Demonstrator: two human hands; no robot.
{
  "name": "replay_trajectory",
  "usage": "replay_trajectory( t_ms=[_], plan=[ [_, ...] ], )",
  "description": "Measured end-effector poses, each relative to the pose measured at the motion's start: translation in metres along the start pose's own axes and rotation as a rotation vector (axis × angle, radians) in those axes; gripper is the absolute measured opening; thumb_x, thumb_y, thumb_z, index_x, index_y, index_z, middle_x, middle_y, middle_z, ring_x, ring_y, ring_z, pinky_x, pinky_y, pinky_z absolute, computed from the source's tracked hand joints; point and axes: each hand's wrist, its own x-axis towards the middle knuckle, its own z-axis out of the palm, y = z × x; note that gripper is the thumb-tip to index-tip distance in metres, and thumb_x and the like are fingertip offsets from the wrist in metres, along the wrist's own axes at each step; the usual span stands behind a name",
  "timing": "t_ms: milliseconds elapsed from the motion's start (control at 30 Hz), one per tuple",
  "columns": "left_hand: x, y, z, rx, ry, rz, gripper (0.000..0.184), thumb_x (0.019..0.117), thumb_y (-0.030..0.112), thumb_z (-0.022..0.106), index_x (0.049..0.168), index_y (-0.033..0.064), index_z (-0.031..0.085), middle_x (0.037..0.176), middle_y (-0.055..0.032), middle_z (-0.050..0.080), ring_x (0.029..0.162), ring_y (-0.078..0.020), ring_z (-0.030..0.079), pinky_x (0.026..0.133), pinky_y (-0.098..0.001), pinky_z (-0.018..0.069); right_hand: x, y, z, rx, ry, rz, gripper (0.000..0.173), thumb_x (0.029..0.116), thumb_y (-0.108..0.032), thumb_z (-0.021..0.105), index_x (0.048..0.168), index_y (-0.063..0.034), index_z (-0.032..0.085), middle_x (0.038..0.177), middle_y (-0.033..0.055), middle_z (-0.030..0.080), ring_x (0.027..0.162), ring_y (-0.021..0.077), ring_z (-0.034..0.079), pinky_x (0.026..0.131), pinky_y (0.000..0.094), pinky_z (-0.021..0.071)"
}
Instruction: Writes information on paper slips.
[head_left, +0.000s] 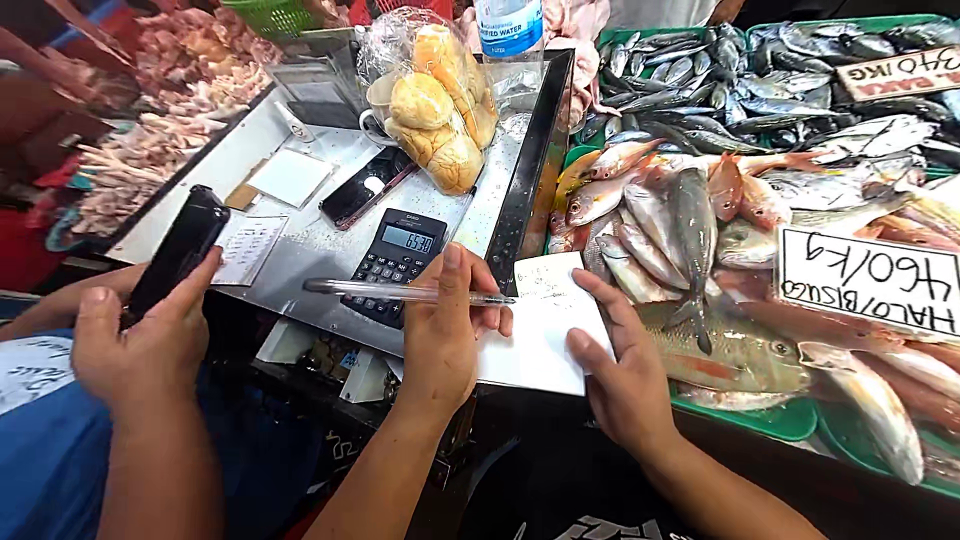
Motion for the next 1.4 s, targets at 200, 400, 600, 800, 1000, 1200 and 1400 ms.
replay_trajectory(
  t_ms=[200,400,600,800,1000,1200,1400],
  plan=[
    [0.001,-0.001,-0.002,-0.146,0.052,0.028,0.035,0.1017,0.039,0.060,0.073,0.0202,0.062,0.056,0.0087,0.050,0.045,0.0009,0.048,0.045,-0.0129,0.0450,0.000,-0.006,0.010,0.150,0.049,0.188,0.094,0.0821,0.003,0.072,0.156,0.0002,0.014,0.129,0.0104,0.060,0.107,0.0151,0.070,0.088,0.0312,0.0626],
    [-0.004,-0.004,0.010,-0.059,0.192,0.150,0.027,0.1015,0.016,0.061,0.074,0.0174,0.058,0.056,0.0049,0.052,0.046,-0.0015,0.052,0.046,-0.0148,0.0482,-0.014,-0.020,0.021,0.259,-0.039,0.383,0.029,0.0911,0.006,0.066,0.117,-0.0040,0.057,0.098,0.0038,0.077,0.087,0.0132,0.076,0.081,0.0312,0.0645],
    [-0.003,-0.002,0.002,0.189,0.190,0.181,0.032,0.0878,0.006,0.076,0.069,0.0183,0.054,0.055,0.0071,0.053,0.043,-0.0010,0.051,0.045,-0.0165,0.0499,-0.010,-0.012,0.018,0.007,-0.025,0.123,0.055,0.0903,0.005,0.065,0.139,0.0028,0.040,0.118,0.0051,0.068,0.099,0.0106,0.073,0.083,0.0254,0.0635],
    [0.001,-0.002,0.006,0.216,0.191,0.098,0.029,0.1006,0.011,0.060,0.073,0.0165,0.054,0.054,0.0063,0.048,0.042,-0.0018,0.048,0.044,-0.0164,0.0480,-0.003,-0.009,0.015,0.103,0.011,0.121,0.086,0.0796,0.009,0.074,0.150,0.0021,0.024,0.128,0.0114,0.061,0.108,0.0167,0.070,0.088,0.0302,0.0630],
    [0.003,0.001,0.004,0.199,0.120,-0.005,0.030,0.0945,0.003,0.067,0.071,0.0148,0.052,0.054,0.0045,0.052,0.042,-0.0016,0.049,0.044,-0.0162,0.0482,-0.006,-0.026,0.025,0.329,0.133,0.477,0.032,0.0884,0.012,0.061,0.117,-0.0006,0.055,0.096,0.0089,0.076,0.084,0.0153,0.076,0.078,0.0317,0.0648],
    [0.001,0.002,0.001,0.379,0.085,0.088,0.035,0.0878,-0.001,0.071,0.068,0.0167,0.049,0.054,0.0068,0.047,0.043,-0.0007,0.045,0.042,-0.0144,0.0406,-0.005,-0.025,0.022,0.134,0.067,0.368,0.032,0.0901,0.010,0.062,0.119,-0.0010,0.054,0.098,0.0043,0.075,0.086,0.0111,0.075,0.079,0.0270,0.0640],
    [-0.002,-0.004,0.006,0.585,0.224,0.205,0.038,0.0836,-0.008,0.058,0.063,0.0187,0.041,0.053,0.0101,0.043,0.044,0.0032,0.043,0.042,-0.0115,0.0371,-0.006,-0.026,0.026,-0.024,0.094,0.294,0.032,0.0884,0.008,0.062,0.118,0.0000,0.054,0.095,0.0004,0.075,0.083,0.0068,0.074,0.076,0.0225,0.0636]
  ],
)
